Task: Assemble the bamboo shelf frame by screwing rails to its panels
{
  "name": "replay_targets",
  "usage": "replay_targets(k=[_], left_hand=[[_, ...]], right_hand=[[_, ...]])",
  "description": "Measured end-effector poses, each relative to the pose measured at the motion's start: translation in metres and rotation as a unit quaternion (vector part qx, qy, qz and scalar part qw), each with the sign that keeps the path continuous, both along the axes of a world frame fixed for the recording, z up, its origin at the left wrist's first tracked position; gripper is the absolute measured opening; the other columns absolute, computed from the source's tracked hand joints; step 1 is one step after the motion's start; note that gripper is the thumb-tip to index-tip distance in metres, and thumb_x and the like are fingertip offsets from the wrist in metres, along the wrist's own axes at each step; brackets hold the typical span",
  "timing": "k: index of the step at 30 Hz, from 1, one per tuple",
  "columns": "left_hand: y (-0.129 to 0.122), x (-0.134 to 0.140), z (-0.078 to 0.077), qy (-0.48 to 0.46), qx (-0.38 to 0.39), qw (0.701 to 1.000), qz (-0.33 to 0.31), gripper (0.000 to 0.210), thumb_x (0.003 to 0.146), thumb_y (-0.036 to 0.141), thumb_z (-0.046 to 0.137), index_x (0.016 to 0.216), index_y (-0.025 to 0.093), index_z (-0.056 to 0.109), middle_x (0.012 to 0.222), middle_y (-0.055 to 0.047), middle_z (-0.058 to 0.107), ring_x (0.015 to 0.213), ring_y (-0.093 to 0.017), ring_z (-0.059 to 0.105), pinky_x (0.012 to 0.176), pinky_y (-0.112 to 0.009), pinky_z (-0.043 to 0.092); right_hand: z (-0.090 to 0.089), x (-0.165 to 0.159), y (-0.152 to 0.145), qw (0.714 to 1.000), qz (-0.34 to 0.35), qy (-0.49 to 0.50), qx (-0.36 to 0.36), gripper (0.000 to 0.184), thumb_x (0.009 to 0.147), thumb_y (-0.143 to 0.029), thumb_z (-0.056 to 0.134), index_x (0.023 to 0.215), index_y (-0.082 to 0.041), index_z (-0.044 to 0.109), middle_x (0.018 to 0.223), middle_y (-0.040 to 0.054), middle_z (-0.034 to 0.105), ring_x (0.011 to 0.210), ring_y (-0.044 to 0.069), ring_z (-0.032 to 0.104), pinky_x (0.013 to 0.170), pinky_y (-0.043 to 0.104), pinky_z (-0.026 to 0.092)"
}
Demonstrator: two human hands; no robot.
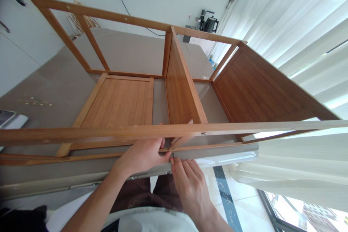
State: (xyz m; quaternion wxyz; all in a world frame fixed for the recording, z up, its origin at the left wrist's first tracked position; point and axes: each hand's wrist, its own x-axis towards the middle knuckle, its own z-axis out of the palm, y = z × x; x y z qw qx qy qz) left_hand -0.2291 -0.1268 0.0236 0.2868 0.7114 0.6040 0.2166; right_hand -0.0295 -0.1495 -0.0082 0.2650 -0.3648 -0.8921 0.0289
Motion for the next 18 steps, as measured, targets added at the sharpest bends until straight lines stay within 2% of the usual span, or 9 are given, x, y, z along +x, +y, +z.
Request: replay_targets(k=[2, 4, 7, 10, 13, 16, 18], left_hand=[[0.0, 0.0, 0.0, -0.001, -0.002, 1.0, 0.0, 0.009, 0.082, 0.029, 0.061, 0.08, 0.023, 0.054, 0.074, 0.001, 0.052, 0.065, -0.018, 0.058, 0.065, -0.03, 0.044], [0.0, 0.0, -0.001, 0.002, -0.01, 1.0, -0.004, 0.01, 0.082, 0.03, 0.061, 0.078, 0.023, 0.055, 0.075, 0.0, 0.054, 0.065, -0.018, 0.058, 0.067, -0.03, 0.045], [0.0, 0.0, -0.001, 0.012, -0.024, 1.0, -0.007, 0.012, 0.083, 0.03, 0.058, 0.074, 0.023, 0.054, 0.067, 0.001, 0.051, 0.065, -0.019, 0.057, 0.07, -0.031, 0.045], [-0.001, 0.001, 0.001, 0.012, -0.015, 1.0, -0.001, 0.01, 0.082, 0.028, 0.057, 0.075, 0.023, 0.053, 0.061, 0.003, 0.047, 0.063, -0.019, 0.056, 0.074, -0.033, 0.044], [-0.001, 0.001, 0.005, 0.006, -0.007, 1.0, 0.001, 0.01, 0.08, 0.027, 0.058, 0.074, 0.023, 0.051, 0.063, 0.003, 0.049, 0.06, -0.018, 0.054, 0.076, -0.033, 0.044], [0.0, 0.001, 0.006, 0.005, -0.008, 1.0, 0.0, 0.014, 0.079, 0.027, 0.059, 0.072, 0.023, 0.048, 0.062, 0.004, 0.049, 0.057, -0.017, 0.052, 0.076, -0.034, 0.044], [0.0, 0.0, 0.006, 0.007, -0.003, 1.0, -0.001, 0.015, 0.079, 0.027, 0.059, 0.071, 0.023, 0.047, 0.061, 0.004, 0.048, 0.056, -0.016, 0.051, 0.076, -0.033, 0.044]], right_hand=[[0.0, -0.005, -0.002, 0.998, -0.035, 0.048, -0.028, 0.022, 0.097, -0.016, 0.054, 0.076, -0.02, 0.059, 0.064, 0.0003, 0.06, 0.057, 0.014, 0.056, 0.059, 0.027, 0.042], [0.0, -0.01, -0.006, 0.987, -0.092, 0.096, -0.086, 0.027, 0.097, -0.024, 0.056, 0.071, -0.021, 0.057, 0.062, -0.0005, 0.063, 0.053, 0.012, 0.058, 0.054, 0.024, 0.041], [0.001, -0.018, -0.013, 0.939, -0.207, 0.165, -0.219, 0.034, 0.097, -0.039, 0.056, 0.069, -0.021, 0.062, 0.062, -0.0008, 0.068, 0.048, 0.011, 0.06, 0.051, 0.022, 0.042], [0.002, -0.024, -0.016, 0.847, -0.29, 0.26, -0.362, 0.042, 0.093, -0.054, 0.057, 0.07, -0.02, 0.066, 0.061, 0.0021, 0.07, 0.051, 0.015, 0.064, 0.055, 0.024, 0.047], [-0.001, -0.028, -0.015, 0.728, -0.282, 0.393, -0.486, 0.046, 0.083, -0.063, 0.066, 0.071, -0.018, 0.068, 0.068, 0.0066, 0.073, 0.058, 0.018, 0.068, 0.053, 0.026, 0.049], [-0.005, -0.033, -0.017, 0.609, -0.271, 0.507, -0.547, 0.046, 0.072, -0.06, 0.078, 0.075, -0.015, 0.068, 0.075, 0.0089, 0.076, 0.06, 0.019, 0.07, 0.05, 0.025, 0.051], [-0.006, -0.037, -0.02, 0.567, -0.281, 0.541, -0.554, 0.046, 0.069, -0.056, 0.082, 0.078, -0.014, 0.069, 0.076, 0.0093, 0.076, 0.059, 0.018, 0.071, 0.05, 0.024, 0.053]])
